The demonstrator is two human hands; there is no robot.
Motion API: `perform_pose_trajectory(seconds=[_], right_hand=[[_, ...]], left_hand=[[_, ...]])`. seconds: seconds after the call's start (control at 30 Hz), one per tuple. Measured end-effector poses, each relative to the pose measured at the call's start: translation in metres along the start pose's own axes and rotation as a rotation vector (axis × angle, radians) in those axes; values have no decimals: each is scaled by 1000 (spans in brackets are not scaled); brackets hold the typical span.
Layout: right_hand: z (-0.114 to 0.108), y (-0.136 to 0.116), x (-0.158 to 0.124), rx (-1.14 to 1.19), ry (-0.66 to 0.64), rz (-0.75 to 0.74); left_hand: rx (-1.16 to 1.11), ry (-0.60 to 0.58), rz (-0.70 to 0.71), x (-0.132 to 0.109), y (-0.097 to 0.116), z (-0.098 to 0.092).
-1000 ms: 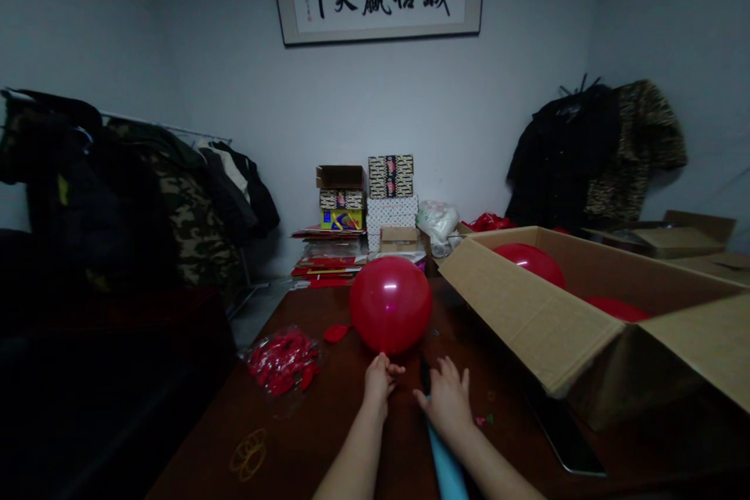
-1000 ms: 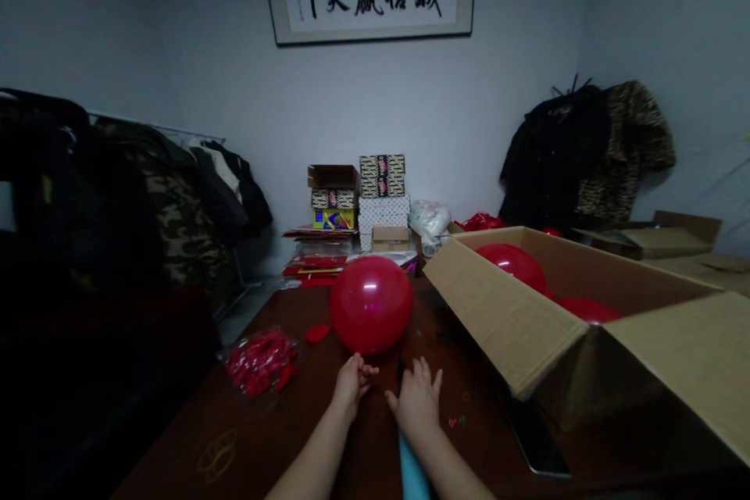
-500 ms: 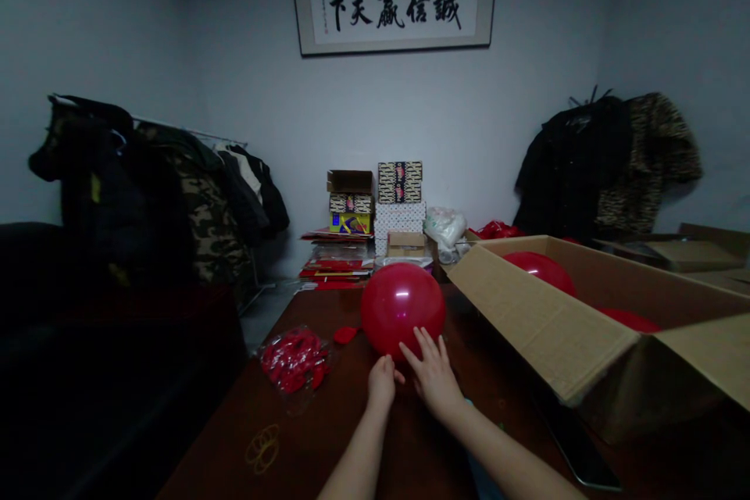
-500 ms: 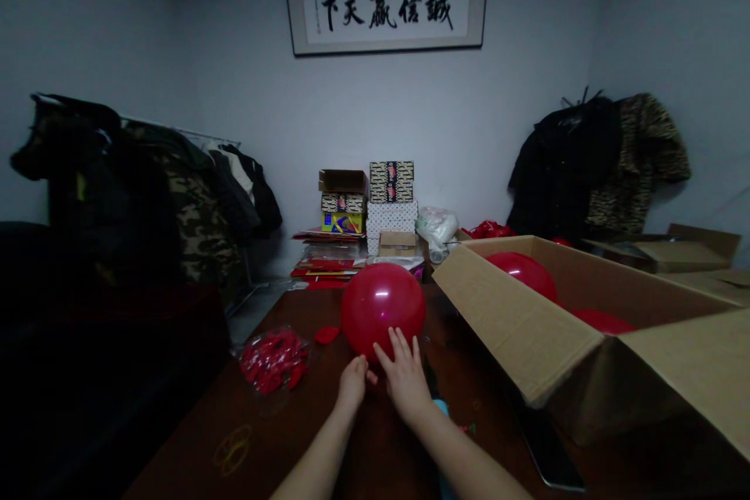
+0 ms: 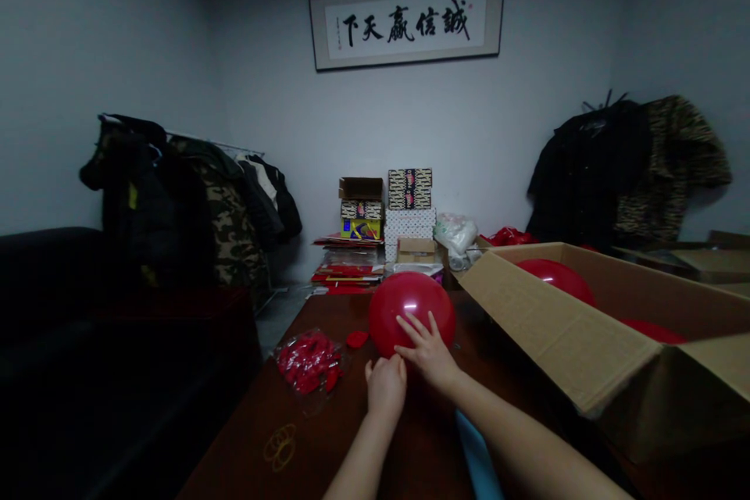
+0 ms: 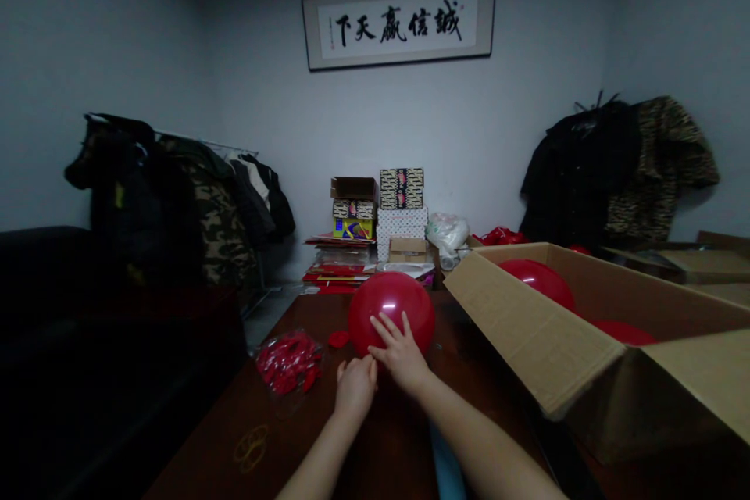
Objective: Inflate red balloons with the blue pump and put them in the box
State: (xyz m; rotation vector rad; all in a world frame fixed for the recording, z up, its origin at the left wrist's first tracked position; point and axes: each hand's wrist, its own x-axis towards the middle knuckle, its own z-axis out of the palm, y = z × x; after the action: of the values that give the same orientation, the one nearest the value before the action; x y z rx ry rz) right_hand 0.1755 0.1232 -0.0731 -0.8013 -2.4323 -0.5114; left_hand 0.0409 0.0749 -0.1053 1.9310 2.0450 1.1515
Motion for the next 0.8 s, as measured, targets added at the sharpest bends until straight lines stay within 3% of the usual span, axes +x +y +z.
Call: perform_pose_trajectory(seconds=[0.17, 0.4, 0.57, 0.8], right_hand=[[2, 0, 3, 16, 61, 0], [0, 0, 0, 21, 134, 28], [-3, 1, -3, 18, 171, 72], [-2, 1, -10, 20, 182, 99]], left_hand=[[182, 52, 168, -7, 9, -19], [247, 250, 313, -12, 24, -46], [215, 318, 340, -16, 29, -48], [186, 378, 234, -22, 34, -38]])
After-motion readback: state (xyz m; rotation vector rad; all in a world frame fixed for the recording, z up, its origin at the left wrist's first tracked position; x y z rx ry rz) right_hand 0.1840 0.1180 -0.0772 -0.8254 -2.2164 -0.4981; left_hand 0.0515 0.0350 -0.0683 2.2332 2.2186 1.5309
